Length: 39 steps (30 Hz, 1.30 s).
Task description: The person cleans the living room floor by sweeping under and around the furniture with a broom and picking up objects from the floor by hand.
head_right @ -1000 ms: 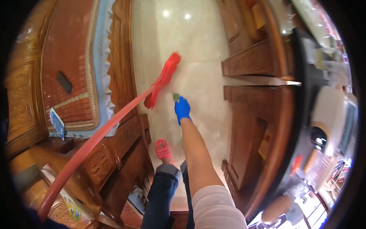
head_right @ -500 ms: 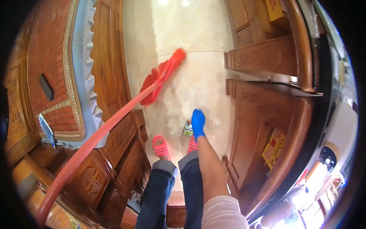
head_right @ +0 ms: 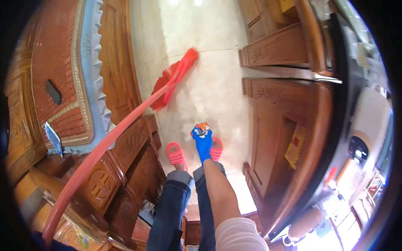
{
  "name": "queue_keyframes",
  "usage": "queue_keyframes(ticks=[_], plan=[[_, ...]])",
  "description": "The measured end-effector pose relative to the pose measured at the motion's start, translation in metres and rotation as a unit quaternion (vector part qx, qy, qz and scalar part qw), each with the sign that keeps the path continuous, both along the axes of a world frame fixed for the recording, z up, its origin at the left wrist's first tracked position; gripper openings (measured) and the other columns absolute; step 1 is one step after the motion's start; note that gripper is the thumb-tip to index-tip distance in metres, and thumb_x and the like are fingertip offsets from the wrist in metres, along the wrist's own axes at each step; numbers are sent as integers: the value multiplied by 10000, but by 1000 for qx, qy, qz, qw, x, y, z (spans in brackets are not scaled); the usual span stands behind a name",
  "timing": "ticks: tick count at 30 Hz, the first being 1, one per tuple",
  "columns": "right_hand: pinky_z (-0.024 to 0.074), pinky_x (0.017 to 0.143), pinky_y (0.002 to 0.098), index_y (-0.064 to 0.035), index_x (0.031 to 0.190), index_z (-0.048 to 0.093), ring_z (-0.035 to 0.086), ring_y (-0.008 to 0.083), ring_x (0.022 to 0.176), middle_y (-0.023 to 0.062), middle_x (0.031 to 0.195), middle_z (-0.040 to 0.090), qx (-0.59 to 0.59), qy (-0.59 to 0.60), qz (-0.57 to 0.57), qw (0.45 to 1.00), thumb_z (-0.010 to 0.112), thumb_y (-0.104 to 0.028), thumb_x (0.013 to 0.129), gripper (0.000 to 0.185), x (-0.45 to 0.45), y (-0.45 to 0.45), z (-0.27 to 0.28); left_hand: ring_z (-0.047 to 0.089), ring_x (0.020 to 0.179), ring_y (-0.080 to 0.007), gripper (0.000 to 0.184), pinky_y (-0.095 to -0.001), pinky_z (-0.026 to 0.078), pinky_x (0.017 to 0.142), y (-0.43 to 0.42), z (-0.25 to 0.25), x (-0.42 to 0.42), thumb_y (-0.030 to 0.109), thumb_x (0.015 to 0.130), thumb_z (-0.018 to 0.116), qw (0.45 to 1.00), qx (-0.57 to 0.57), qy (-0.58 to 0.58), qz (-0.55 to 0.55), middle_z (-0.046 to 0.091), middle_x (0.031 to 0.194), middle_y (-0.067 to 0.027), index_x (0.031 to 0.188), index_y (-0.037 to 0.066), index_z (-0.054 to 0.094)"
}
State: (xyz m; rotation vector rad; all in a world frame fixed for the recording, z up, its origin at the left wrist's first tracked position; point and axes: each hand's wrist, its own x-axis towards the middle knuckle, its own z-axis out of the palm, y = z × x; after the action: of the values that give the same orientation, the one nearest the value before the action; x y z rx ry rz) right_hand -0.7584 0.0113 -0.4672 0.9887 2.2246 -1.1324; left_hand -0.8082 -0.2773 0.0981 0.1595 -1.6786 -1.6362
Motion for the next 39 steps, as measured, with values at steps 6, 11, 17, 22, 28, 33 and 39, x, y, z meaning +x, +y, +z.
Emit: queue_keyframes(ticks=[6,11,17,22,28,33,39], plan=[[502,630,267,-83,1121,499,590,138,777,47,884,598,-592,-121,-409,683,620,-197,840,327,-13,54,199,318,511,-93,243,-278,331,577,-6,-2,25,225,955,370,985,-87,-104,109,305,551,34,739,116,375],[510,796,347,-73,1208,463,590,187,923,78,1099,566,-768,-69,-253,584,569,-99,836,387,15,104,349,297,504,-103,292,-274,350,595,24,20,11,235,938,424,993,-27,-106,46,281,512,20,705,109,302],[381,984,315,-14,1364,271,541,210,1075,95,1191,519,-626,115,-112,764,630,-227,813,691,17,185,636,415,612,-132,277,-292,392,646,10,14,0,231,922,487,987,-9,-155,38,382,588,-15,717,66,401],[477,811,310,-50,1173,469,588,175,919,61,1022,565,-448,293,-191,823,625,-265,806,453,58,332,736,436,578,-150,237,-322,417,630,71,72,-15,213,927,458,978,-109,-169,48,443,639,-19,727,86,452],[446,536,224,-88,1016,608,562,72,618,4,785,621,-84,204,-255,941,653,-331,797,330,59,541,652,517,544,-183,180,-365,479,633,121,83,-17,189,899,493,946,-243,-198,79,507,607,-30,771,68,531],[482,662,332,-38,1041,580,605,194,724,106,824,631,413,69,-30,908,638,-354,784,412,26,603,579,505,588,-177,171,-353,462,649,180,56,-37,184,894,503,918,-342,-199,35,505,641,-35,768,69,520],[498,684,381,-94,929,602,636,284,835,133,914,647,367,86,-89,922,626,-219,767,206,13,691,455,490,640,-170,164,-338,442,669,214,16,-70,178,888,516,869,-452,-203,9,503,682,-40,764,70,506]])
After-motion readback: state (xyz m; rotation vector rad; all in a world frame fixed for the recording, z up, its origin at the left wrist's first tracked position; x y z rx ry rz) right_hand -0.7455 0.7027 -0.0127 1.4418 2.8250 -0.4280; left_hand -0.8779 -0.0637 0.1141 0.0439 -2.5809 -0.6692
